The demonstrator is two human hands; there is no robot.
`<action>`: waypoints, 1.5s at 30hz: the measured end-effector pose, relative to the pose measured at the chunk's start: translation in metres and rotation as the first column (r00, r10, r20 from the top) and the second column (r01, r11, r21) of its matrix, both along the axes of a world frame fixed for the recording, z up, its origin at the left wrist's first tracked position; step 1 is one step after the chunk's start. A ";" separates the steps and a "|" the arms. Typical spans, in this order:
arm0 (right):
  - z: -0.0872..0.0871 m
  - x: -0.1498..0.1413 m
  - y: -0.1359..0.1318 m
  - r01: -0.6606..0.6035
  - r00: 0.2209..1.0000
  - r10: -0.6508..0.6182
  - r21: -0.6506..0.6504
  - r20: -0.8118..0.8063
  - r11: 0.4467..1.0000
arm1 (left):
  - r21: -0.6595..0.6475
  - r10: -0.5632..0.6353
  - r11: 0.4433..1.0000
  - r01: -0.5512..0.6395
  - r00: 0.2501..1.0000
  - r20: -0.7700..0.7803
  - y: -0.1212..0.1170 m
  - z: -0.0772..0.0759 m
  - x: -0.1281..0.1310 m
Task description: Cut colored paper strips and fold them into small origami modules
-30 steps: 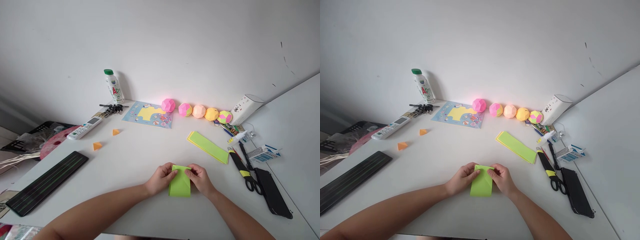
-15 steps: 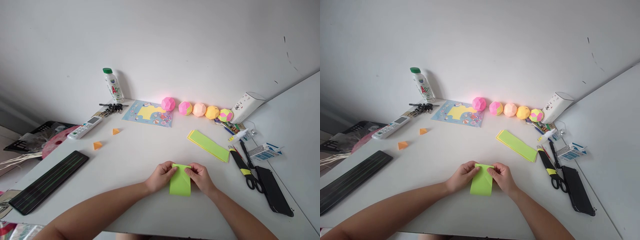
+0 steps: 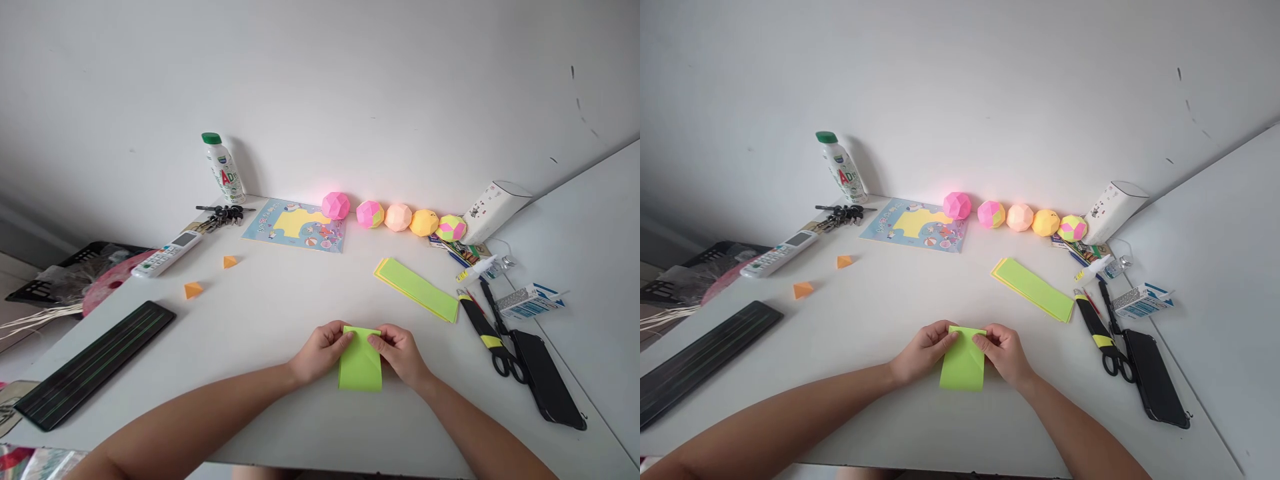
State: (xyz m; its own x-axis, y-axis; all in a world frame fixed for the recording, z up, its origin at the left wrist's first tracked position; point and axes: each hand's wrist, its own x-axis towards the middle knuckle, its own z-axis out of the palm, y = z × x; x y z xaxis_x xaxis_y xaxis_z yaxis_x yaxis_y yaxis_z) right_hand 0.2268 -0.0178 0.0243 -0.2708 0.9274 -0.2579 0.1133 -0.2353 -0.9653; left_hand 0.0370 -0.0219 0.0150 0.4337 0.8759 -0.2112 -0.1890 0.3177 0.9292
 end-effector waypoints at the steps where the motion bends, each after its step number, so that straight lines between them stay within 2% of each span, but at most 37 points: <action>1: 0.000 0.000 0.000 0.000 1.000 0.000 -0.001 -0.001 1.000 | -0.002 0.001 1.000 -0.001 1.000 -0.002 0.000 0.000 0.000; 23: 0.001 0.000 0.000 -0.011 1.000 0.011 0.003 -0.013 1.000 | 0.024 -0.038 0.999 0.039 0.998 -0.044 -0.001 0.005 -0.002; 29: -0.001 0.001 0.000 -0.016 1.000 0.016 0.035 -0.006 0.999 | 0.030 -0.032 0.999 0.034 0.998 -0.055 -0.002 0.004 -0.003; 45: -0.001 0.000 0.000 -0.009 0.998 0.010 0.016 -0.055 1.000 | 0.041 -0.049 0.998 0.051 0.998 -0.049 -0.002 0.001 -0.004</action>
State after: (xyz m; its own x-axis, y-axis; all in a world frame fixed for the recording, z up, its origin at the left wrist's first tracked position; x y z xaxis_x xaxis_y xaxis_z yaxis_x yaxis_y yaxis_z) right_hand 0.2269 -0.0174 0.0235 -0.2928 0.9288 -0.2274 0.0617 -0.2190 -0.9738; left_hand 0.0326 -0.0238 0.0163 0.4671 0.8622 -0.1961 -0.1291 0.2859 0.9495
